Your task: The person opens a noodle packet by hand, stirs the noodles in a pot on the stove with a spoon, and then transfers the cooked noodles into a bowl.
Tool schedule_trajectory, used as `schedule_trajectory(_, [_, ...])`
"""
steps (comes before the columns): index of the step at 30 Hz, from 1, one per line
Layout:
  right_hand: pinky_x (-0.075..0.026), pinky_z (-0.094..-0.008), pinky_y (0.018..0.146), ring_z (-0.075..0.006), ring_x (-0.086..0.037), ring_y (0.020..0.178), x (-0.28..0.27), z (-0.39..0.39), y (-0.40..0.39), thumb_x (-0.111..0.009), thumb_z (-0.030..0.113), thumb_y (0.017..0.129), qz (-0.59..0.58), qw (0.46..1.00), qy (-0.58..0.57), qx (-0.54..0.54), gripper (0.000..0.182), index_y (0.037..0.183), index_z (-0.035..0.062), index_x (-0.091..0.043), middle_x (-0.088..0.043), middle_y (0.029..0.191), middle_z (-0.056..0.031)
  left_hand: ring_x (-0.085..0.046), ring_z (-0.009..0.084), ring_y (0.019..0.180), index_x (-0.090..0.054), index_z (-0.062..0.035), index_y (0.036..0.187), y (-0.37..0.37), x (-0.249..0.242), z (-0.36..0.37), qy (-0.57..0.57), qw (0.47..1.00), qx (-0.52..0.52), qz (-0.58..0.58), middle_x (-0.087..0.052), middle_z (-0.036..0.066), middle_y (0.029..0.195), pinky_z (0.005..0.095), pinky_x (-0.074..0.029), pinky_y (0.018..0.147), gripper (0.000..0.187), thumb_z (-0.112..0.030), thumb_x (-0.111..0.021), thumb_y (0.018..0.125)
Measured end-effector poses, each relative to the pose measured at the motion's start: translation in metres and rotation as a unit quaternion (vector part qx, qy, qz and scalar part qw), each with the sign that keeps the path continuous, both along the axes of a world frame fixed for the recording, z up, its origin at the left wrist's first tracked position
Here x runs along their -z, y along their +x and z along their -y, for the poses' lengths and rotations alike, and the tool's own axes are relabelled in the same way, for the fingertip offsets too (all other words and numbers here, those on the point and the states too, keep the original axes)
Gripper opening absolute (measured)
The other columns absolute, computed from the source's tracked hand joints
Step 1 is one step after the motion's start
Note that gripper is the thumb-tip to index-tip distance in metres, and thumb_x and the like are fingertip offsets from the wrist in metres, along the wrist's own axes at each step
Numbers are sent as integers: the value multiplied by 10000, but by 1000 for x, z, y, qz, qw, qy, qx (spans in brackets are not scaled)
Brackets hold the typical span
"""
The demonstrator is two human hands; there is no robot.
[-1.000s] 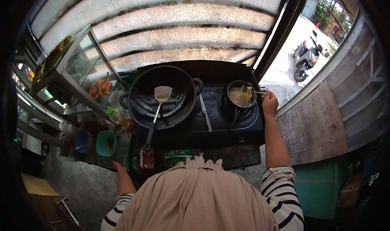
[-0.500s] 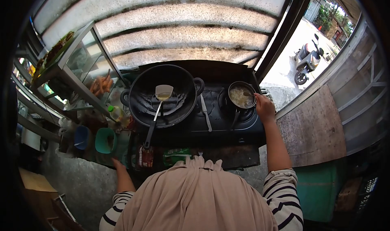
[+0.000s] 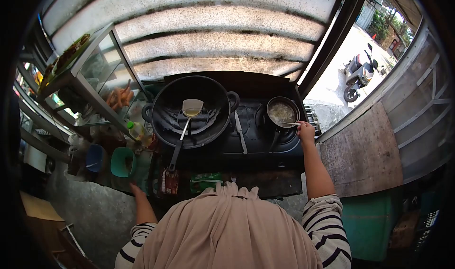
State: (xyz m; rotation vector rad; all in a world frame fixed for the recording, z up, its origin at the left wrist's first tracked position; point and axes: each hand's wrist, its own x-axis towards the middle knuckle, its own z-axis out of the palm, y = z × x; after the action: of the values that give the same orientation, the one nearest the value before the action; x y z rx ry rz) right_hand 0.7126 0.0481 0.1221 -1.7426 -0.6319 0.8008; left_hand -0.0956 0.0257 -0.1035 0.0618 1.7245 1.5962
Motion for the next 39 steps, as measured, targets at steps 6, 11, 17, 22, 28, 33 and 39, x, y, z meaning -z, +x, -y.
schedule_trajectory(6, [-259,-200,370,-55,-357,438,-13,3,10,-451,205,904,-248,958,43,135,193,1003,105,-583,-451,618,32,-371,235,1218,-432,-53,1280,-2,5,0,14,1000,3,7,-434,83,1317,368,-217,1034,567,-471,-336,910])
schedule_trajectory(11, [-291,-199,365,-60,-411,444,-44,6,7,-471,208,911,-136,979,89,122,206,1004,77,-598,-499,635,15,-362,236,1228,-415,-50,1295,4,-4,0,-7,1000,-1,-13,-428,84,1325,365,-205,1042,581,-475,-343,905])
schedule_trajectory(17, [-463,-327,516,-229,-595,585,-92,15,-43,-511,165,892,571,800,181,-33,184,949,45,-639,-604,714,-109,-339,237,1253,-420,-44,1294,7,-7,1,-26,1000,1,-17,-425,86,1330,374,-192,1053,600,-494,-356,902])
schedule_trajectory(22, [-486,-383,606,-303,-608,696,-93,33,-63,-515,133,877,608,780,124,-82,169,976,60,-632,-616,779,-139,-404,259,1183,-455,-29,1260,17,-18,8,-13,1000,-8,-9,-460,105,1289,362,-278,993,577,-480,-357,913])
schedule_trajectory(28, [-472,-327,533,-226,-603,601,-78,45,-53,-502,136,895,594,787,168,-19,199,1019,50,-632,-621,758,-114,-516,239,1020,-486,-7,1203,36,-33,37,-33,992,-38,-112,-539,111,1162,349,-401,822,426,-321,-413,925])
schedule_trajectory(33, [-381,-231,394,-75,-498,437,-57,68,-39,-505,175,913,327,921,159,140,197,1024,64,-625,-615,755,-33,-544,223,944,-510,-3,1141,59,-25,71,-6,981,-120,-151,-560,119,1077,325,-419,774,334,-229,-404,920])
schedule_trajectory(39, [-389,-223,481,-78,-504,552,-19,95,-33,-546,156,885,-388,892,208,106,163,1044,122,-555,-626,862,-19,-569,210,883,-548,-7,1047,97,58,141,-57,975,-144,-157,-592,112,976,308,-431,772,243,-148,-422,893])
